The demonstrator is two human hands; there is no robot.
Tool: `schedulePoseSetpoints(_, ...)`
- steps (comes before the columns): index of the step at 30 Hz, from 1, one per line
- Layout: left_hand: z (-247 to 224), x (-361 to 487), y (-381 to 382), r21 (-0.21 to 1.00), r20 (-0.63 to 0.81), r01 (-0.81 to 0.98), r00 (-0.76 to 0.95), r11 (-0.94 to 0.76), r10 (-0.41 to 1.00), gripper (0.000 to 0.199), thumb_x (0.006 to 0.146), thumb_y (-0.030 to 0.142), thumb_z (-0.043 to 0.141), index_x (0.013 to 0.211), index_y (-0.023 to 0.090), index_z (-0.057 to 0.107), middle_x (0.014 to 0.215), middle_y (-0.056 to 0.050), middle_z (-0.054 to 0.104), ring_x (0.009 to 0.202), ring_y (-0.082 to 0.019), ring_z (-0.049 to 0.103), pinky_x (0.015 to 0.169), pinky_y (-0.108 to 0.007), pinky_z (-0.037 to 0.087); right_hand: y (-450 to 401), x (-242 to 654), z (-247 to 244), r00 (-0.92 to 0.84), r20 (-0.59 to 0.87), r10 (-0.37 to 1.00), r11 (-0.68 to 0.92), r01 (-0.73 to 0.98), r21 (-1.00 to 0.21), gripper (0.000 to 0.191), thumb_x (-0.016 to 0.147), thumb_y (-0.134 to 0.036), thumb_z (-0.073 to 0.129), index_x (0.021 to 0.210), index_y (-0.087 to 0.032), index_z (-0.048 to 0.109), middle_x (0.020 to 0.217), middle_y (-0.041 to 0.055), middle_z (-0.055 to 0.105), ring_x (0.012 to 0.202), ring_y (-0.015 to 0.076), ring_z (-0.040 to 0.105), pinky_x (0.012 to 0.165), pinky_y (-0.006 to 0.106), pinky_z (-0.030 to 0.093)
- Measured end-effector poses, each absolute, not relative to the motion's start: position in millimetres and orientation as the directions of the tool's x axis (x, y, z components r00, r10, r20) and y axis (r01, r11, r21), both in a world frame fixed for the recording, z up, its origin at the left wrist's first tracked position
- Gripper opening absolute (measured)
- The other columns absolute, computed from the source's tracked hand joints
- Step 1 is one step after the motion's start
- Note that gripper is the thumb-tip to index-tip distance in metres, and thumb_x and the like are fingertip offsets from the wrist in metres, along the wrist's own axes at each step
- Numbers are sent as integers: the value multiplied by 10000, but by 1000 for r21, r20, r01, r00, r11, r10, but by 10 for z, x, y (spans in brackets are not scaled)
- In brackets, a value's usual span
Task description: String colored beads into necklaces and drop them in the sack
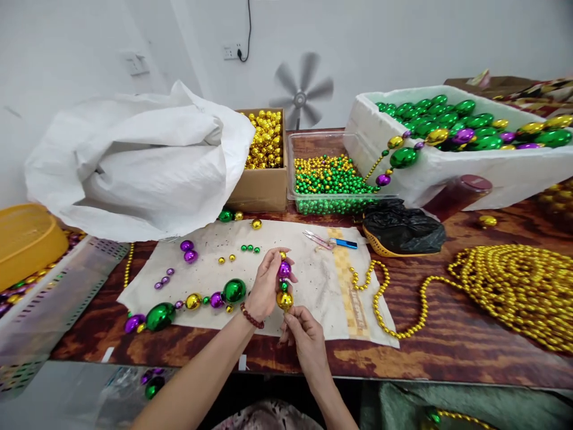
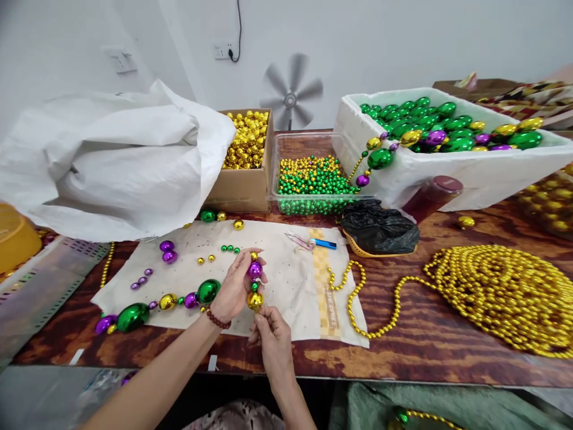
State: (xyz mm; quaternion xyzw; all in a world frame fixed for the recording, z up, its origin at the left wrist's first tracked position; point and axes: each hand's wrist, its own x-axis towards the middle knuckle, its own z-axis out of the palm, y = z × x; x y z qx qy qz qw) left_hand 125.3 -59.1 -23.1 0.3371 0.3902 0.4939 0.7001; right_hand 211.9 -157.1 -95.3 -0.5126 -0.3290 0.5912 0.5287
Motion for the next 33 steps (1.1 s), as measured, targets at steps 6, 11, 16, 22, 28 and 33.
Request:
schedulePoseSetpoints(6, -229, 1403, -490, 928, -246, -124, 503, 351, 828, 432, 867, 538, 610, 1136, 201, 580, 797, 31, 574, 430, -40, 469, 323, -149, 280, -1362, 2660, -748, 256, -180, 950, -142, -162, -977, 424, 812, -583, 681, 913, -171, 670, 572, -13, 628, 466, 123, 540, 457, 219, 402)
schedulePoseSetpoints(11, -299, 1519, -508, 984, -174, 102, 699, 144, 694, 446, 911, 492, 563, 1233, 187, 527, 736, 36, 558, 465, -57, 484, 410, -169, 357, -1104, 2940, -615, 304, -89, 948, -2, -276, -961, 344, 787, -486, 736, 924, -172, 702, 568, -32, 601, 472, 107, 521, 433, 202, 356)
schedulePoseSetpoints(16, -434, 1626, -484, 989, -132, 146, 761, 31, 635, 411, 925, 472, 528, 1200, 173, 588, 774, 9, 564, 533, -85, 496, 484, -209, 415, -1112, 3049, -624, 450, -22, 893, 77, -200, -977, 306, 795, -461, 742, 804, -165, 662, 524, -41, 575, 454, 90, 483, 447, 200, 365)
schedulePoseSetpoints(22, -570, 1606, -462, 967, -151, 246, 752, -60, 641, 325, 915, 452, 538, 954, 168, 691, 651, 18, 516, 499, -83, 445, 464, -194, 367, -1056, 3376, -568, 687, -41, 725, 269, -338, -902, 356, 761, -493, 764, 847, -195, 590, 777, -34, 652, 482, 68, 566, 440, 190, 405)
schedulePoseSetpoints(28, -567, 1582, -431, 972, -114, 219, 749, -82, 652, 312, 928, 434, 520, 929, 170, 686, 656, 20, 511, 517, -84, 433, 458, -181, 357, -1118, 3134, -763, 357, -241, 903, -23, -519, -855, 469, 638, -399, 868, 1015, -191, 683, 883, 34, 729, 595, 124, 647, 451, 202, 456)
schedulePoseSetpoints(33, -480, 1614, -455, 958, -119, 254, 769, -130, 628, 309, 944, 406, 501, 917, 160, 686, 651, 29, 525, 495, -69, 421, 477, -191, 323, -1140, 3062, -773, 410, -177, 895, 33, -455, -890, 347, 721, -441, 812, 821, -170, 619, 799, 24, 729, 507, 100, 627, 454, 189, 463)
